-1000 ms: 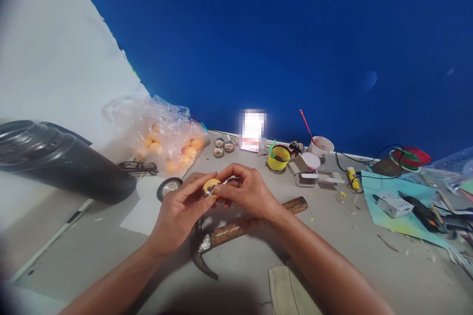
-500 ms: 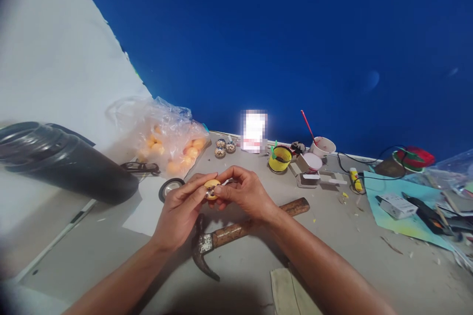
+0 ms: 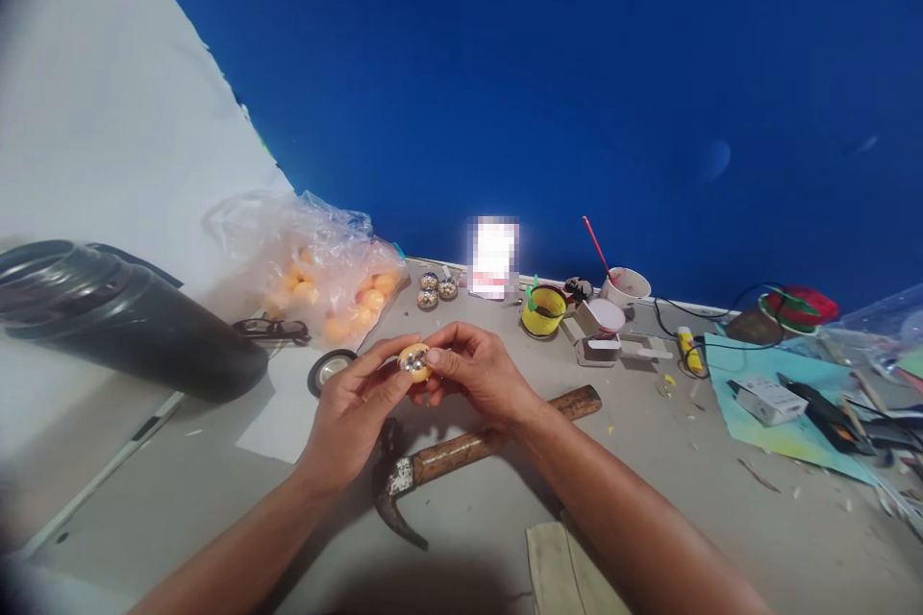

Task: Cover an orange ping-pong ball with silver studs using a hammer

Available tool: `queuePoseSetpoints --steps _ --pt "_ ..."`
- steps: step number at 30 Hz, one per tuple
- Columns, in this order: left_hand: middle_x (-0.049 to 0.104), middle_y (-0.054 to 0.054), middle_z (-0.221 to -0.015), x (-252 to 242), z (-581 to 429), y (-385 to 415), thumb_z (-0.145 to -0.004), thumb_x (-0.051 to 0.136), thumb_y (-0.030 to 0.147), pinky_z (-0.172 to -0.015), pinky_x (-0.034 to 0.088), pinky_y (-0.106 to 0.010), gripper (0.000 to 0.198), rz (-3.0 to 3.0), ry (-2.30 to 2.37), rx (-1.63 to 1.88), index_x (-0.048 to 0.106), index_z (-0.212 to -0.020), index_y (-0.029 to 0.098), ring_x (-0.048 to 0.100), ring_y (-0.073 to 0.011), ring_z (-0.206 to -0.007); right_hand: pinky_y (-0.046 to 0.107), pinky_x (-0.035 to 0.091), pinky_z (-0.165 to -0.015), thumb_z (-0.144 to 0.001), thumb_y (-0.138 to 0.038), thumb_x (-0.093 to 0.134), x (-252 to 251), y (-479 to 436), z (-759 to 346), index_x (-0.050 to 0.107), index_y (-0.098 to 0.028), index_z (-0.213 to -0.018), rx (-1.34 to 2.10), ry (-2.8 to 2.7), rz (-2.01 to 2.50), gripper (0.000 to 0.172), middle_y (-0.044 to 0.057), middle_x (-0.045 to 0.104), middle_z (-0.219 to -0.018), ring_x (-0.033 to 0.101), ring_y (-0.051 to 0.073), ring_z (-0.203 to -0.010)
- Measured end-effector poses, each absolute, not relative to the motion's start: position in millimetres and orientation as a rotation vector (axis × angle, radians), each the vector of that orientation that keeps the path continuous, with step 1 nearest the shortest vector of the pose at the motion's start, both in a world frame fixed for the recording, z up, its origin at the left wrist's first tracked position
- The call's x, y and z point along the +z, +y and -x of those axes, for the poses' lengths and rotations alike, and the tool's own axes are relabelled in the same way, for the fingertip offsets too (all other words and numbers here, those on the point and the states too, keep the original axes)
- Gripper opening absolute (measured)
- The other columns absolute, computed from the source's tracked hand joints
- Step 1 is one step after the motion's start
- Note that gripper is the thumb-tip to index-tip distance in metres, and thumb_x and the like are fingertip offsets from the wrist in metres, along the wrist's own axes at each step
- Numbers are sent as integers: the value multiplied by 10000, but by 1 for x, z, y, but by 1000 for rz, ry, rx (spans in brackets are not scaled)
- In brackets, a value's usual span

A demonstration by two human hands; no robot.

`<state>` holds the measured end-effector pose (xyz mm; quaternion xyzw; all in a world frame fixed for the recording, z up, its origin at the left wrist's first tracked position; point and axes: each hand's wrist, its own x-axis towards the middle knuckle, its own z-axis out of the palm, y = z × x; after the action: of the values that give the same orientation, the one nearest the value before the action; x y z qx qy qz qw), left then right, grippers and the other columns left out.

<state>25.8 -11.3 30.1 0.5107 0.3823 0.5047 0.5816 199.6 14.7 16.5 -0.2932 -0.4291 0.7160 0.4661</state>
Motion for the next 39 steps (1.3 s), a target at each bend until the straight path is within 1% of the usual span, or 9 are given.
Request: queuePoseSetpoints --steps 4,6,10,14,18,22,26,32,39 --pt "687 -71 -1177 27 -23 -11 -910 705 330 -776 587 -304 352 -1133 859 1203 696 -1249 236 696 -183 -892 290 564 -626 -755 -396 874 22 11 -201 635 -217 -1095 1636 -1255 769 453 29 733 -874 707 182 -746" --pt "681 -53 -1148 26 -22 -11 -902 715 328 -781 583 -280 399 -1079 869 1211 670 -1293 263 692 -175 -916 295 553 -663 -732 -355 890 26 9 -201 665 -227 -1090 1445 -1409 895 442 31 715 -926 679 175 -779" --pt "665 -32 -1094 26 -21 -12 -877 739 297 -790 566 -248 408 -1020 904 1234 663 -1275 257 685 -157 -912 261 488 -622 -755 -380 866 33 8 -201 729 -232 -1041 1133 -1647 1037 351 38 667 -1020 585 137 -755" --pt "682 -45 -1057 26 -21 -12 -884 712 272 -776 547 -262 361 -998 860 1191 665 -1238 217 676 -158 -866 268 492 -651 -769 -406 856 32 8 -202 737 -235 -1059 1135 -1696 1018 358 42 647 -1037 590 152 -812" --pt "728 -53 -971 26 -22 -11 -877 704 252 -732 518 -257 322 -995 815 1174 674 -1192 192 651 -149 -800 312 522 -758 -758 -416 865 30 9 -202 741 -222 -1030 1181 -1650 948 356 58 655 -1043 631 201 -944" --pt "745 -52 -970 27 -22 -12 -864 715 259 -731 515 -269 328 -990 822 1168 679 -1184 199 661 -163 -804 317 531 -765 -756 -396 869 31 10 -202 741 -214 -1040 1205 -1658 925 360 64 659 -1043 640 201 -934" --pt "746 -59 -1063 28 -21 -14 -881 702 296 -848 539 -327 347 -985 824 1174 654 -1217 223 699 -214 -941 285 542 -727 -768 -351 861 32 10 -204 719 -232 -1110 1153 -1723 928 389 64 652 -1097 641 191 -939" --pt "717 -72 -1149 30 -21 -14 -897 692 337 -912 536 -318 393 -1176 954 1165 612 -1265 224 681 -217 -1053 298 534 -713 -833 -352 795 30 9 -203 702 -229 -1073 890 -1813 1058 285 51 708 -1036 649 180 -861" --pt "734 -57 -1027 35 -28 -14 -798 778 297 -863 562 -306 364 -1180 1056 1160 648 -1122 194 706 -208 -969 342 516 -774 -919 -226 673 29 4 -199 642 -200 -1107 559 -2003 969 192 81 699 -994 632 210 -891"
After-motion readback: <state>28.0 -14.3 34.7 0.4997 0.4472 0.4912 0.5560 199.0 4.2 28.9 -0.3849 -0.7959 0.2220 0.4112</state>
